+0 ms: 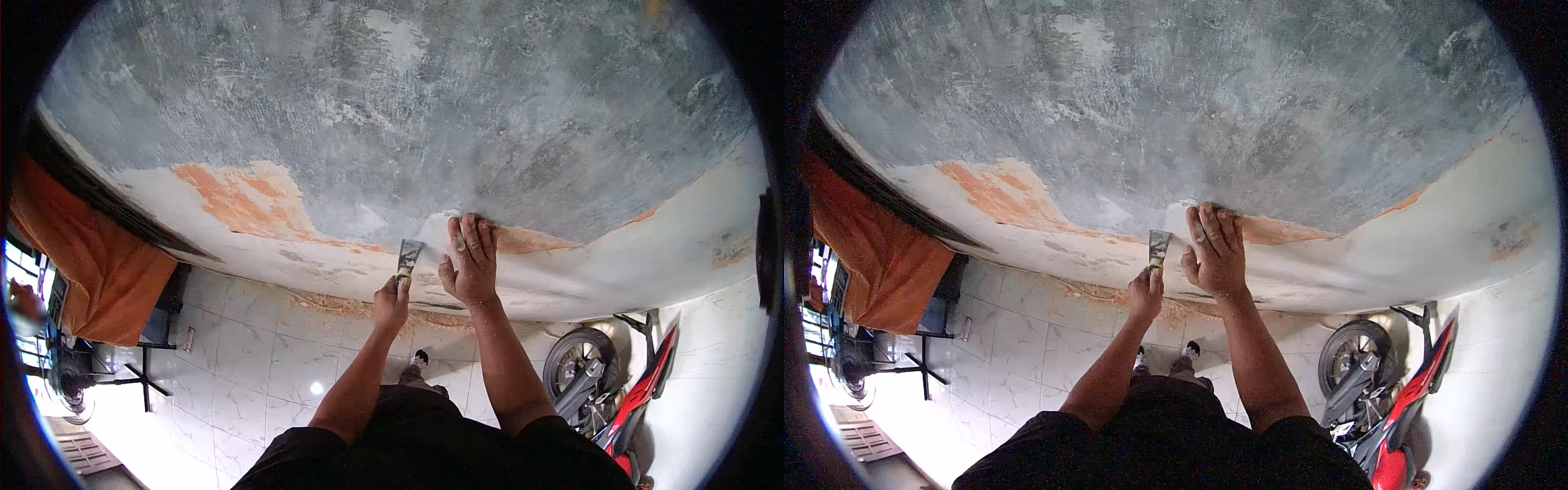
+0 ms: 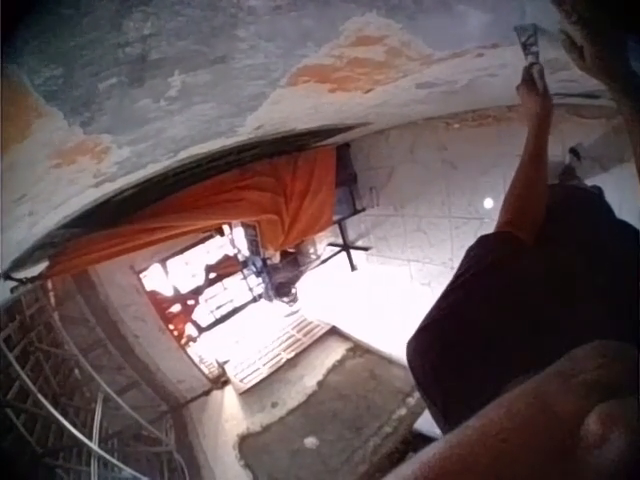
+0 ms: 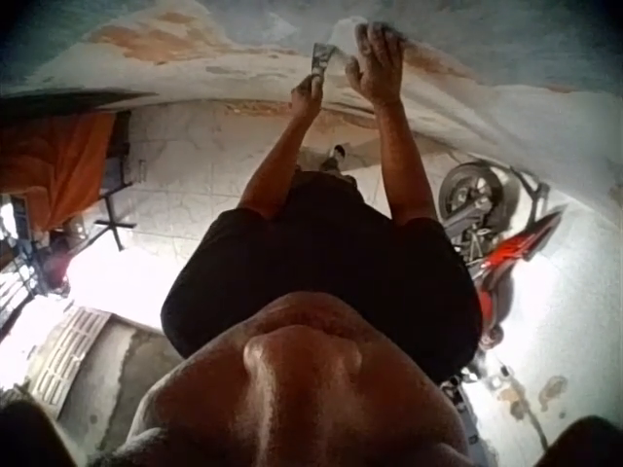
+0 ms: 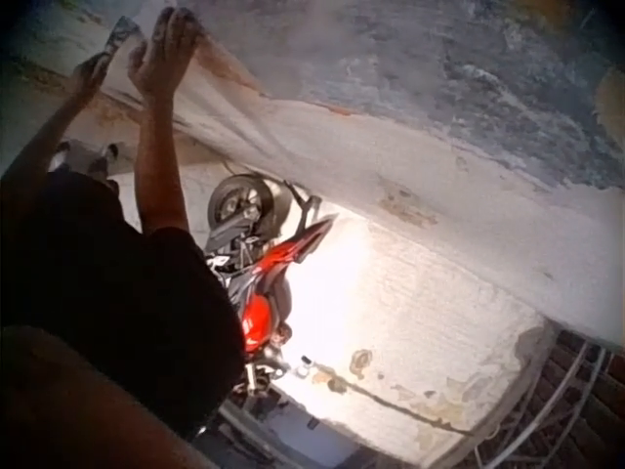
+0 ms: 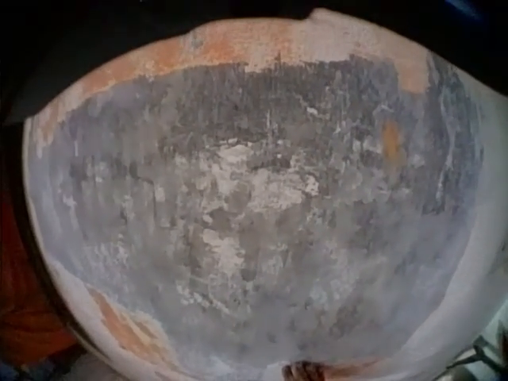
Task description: The recorder uses a hand scraper to remove old paint or coating from a concrete wall.
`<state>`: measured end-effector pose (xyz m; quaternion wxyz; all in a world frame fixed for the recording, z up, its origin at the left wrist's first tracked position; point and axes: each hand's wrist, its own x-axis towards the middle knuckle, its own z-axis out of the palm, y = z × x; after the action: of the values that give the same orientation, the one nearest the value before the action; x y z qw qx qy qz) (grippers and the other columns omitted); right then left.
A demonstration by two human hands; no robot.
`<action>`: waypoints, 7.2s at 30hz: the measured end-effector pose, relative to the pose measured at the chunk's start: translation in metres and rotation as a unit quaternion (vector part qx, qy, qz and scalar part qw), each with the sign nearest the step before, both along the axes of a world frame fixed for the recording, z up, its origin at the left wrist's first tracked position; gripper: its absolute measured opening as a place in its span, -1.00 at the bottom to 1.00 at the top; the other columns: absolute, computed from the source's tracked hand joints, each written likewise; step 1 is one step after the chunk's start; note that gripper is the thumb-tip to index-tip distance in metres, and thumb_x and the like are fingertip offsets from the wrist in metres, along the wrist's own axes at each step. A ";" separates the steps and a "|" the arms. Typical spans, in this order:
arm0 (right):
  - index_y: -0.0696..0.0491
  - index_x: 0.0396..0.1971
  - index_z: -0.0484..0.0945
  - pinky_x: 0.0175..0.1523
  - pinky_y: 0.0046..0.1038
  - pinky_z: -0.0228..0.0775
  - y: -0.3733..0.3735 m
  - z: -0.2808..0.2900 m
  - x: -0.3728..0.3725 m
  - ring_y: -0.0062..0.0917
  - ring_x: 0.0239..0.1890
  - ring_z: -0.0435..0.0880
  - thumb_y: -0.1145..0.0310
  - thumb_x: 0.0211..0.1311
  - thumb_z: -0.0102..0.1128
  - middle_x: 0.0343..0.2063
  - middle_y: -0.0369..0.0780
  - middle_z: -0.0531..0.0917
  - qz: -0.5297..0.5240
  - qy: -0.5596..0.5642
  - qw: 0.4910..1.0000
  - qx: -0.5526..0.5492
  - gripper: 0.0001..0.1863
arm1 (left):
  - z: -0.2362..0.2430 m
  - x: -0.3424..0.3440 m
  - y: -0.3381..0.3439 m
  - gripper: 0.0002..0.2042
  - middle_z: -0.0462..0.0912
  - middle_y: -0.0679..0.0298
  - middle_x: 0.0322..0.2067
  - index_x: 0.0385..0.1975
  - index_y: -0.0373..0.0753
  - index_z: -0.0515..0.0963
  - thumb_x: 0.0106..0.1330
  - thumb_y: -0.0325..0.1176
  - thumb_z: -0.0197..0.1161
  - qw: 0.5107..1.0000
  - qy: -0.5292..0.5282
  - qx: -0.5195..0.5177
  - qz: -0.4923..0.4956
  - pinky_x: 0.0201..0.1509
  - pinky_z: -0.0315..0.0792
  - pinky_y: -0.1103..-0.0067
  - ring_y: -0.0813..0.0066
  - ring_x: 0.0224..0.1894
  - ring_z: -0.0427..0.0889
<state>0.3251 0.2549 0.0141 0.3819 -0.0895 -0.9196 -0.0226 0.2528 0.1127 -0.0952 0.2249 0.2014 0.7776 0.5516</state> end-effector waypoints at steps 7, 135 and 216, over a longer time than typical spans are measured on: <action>0.05 0.22 0.25 0.38 -0.09 -0.31 -0.003 0.001 -0.003 -0.21 0.38 -0.11 0.29 0.10 -0.02 0.30 -0.13 0.09 0.013 -0.017 1.000 -0.009 -0.40 | -0.074 0.011 -0.003 -0.64 0.52 0.11 -0.62 -0.27 -0.32 0.51 0.32 -0.09 0.01 0.997 -0.048 0.043 0.042 -0.40 0.38 0.43 0.35 -0.57 0.48; 0.03 0.23 0.24 0.40 -0.18 -0.34 0.003 0.006 0.003 -0.30 0.38 -0.07 0.31 0.06 -0.06 0.31 -0.17 0.10 0.007 -0.024 1.000 0.000 -0.38 | 0.012 0.007 0.030 -0.62 0.34 0.39 -0.75 -0.53 -0.30 0.41 0.35 -0.08 -0.01 0.979 -0.047 0.199 0.025 -0.59 0.23 0.58 0.63 -0.67 0.30; 0.05 0.21 0.26 0.39 -0.13 -0.34 -0.004 0.004 0.000 -0.24 0.37 -0.04 0.32 0.05 -0.06 0.28 -0.12 0.15 0.003 -0.029 1.000 -0.002 -0.39 | -0.086 0.019 0.010 -0.67 0.25 0.48 -0.74 -0.56 -0.21 0.33 0.40 -0.15 -0.07 0.984 -0.077 0.151 0.060 -0.69 0.14 0.70 0.74 -0.73 0.21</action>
<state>0.3253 0.2512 0.0177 0.3550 -0.0871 -0.9305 -0.0220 0.2719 0.1228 -0.1817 0.2173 0.1428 0.6767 0.6888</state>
